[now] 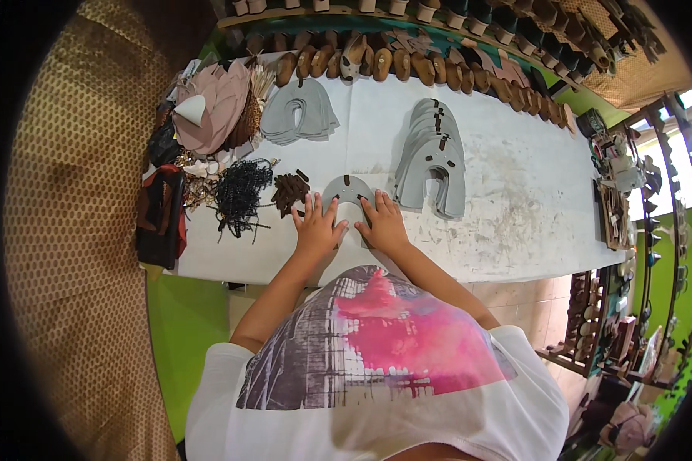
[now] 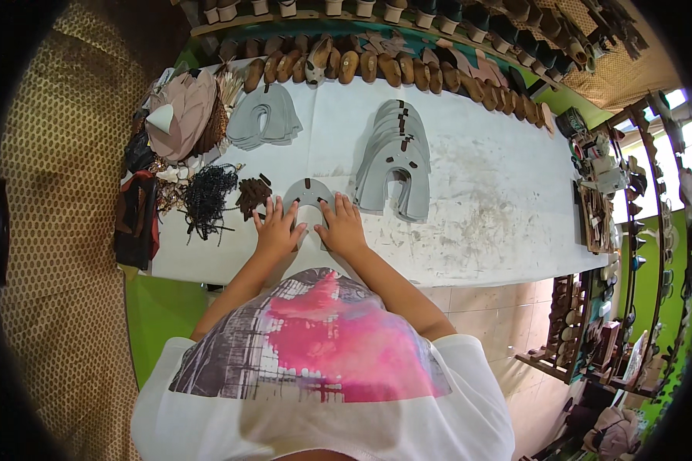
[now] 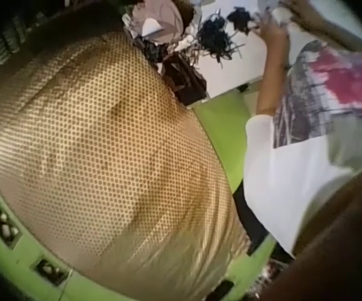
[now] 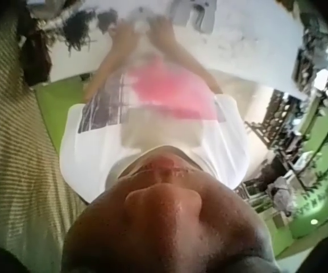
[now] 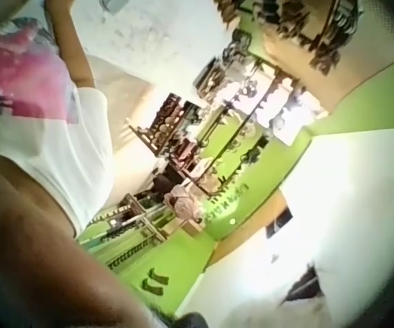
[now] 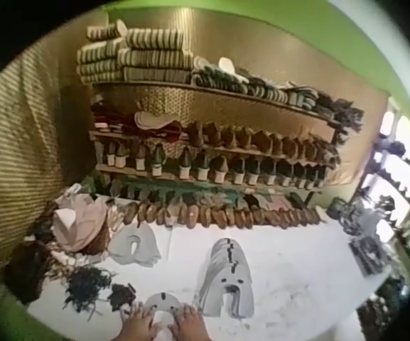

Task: Manually arranging and attaching black string-like components onto grey shoe uppers.

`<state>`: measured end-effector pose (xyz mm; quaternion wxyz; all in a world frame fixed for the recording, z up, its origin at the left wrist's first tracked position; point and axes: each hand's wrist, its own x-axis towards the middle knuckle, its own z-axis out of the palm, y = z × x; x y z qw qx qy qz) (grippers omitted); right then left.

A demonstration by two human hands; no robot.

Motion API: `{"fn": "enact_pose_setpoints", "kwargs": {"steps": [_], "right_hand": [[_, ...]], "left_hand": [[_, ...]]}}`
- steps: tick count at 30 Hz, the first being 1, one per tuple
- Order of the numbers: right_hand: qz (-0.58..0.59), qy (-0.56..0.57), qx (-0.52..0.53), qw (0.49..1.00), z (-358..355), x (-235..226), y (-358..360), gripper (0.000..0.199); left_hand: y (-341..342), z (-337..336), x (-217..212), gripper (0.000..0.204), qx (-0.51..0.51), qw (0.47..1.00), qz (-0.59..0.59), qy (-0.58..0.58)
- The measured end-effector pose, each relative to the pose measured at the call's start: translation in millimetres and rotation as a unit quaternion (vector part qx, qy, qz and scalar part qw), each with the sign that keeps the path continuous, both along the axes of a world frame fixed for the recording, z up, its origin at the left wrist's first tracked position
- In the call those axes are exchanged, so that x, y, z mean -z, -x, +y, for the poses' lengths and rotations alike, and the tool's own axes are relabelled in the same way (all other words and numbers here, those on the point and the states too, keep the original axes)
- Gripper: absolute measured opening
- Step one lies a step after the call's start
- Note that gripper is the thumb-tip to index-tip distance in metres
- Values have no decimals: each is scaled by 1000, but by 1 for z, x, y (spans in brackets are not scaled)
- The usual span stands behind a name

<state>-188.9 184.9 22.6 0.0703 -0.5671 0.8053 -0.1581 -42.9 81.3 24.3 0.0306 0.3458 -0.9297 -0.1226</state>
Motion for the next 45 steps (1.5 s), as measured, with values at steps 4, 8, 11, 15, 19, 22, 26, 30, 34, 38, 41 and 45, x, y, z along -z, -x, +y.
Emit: {"fn": "enact_pose_setpoints", "kwargs": {"steps": [4, 8, 11, 15, 19, 22, 26, 30, 34, 38, 41, 45], "right_hand": [[-90, 67, 14, 994, -7, -4, 9, 52], [-241, 82, 83, 963, -16, -16, 13, 44], [-253, 31, 114, 960, -20, -9, 21, 36], [-231, 62, 90, 967, -18, -1, 29, 31], [-326, 69, 117, 936, -13, -4, 26, 30], [-370, 73, 154, 913, -8, -11, 23, 31], [-439, 52, 194, 876, 3, -13, 32, 30], [-395, 117, 210, 887, 23, -18, 50, 26], [-460, 218, 262, 820, 56, -43, 88, 25], [-482, 178, 346, 785, 57, -73, 130, 27], [-242, 198, 339, 887, 56, -43, 164, 26], [-19, 166, 260, 951, 52, -19, 160, 44]], "left_hand": [[10, -12, -4, 58, -51, 998, 36, -24], [15, -27, -2, 47, -115, 990, 75, -28], [17, -35, -8, 33, -94, 994, 43, -35], [20, -35, -16, 24, -95, 992, 50, -63], [22, -32, -23, 23, -73, 989, 72, -109], [29, -27, -24, 26, -59, 979, 86, -176], [44, -14, -30, 34, -25, 969, 151, -192], [71, -10, -34, 36, -10, 913, 223, -341], [117, -2, -56, 35, 55, 879, 239, -409], [180, -10, -41, 40, 78, 887, 274, -362], [213, -4, -53, 48, 54, 933, 171, -311], [205, 1, -30, 58, 119, 979, 157, -54]]}}
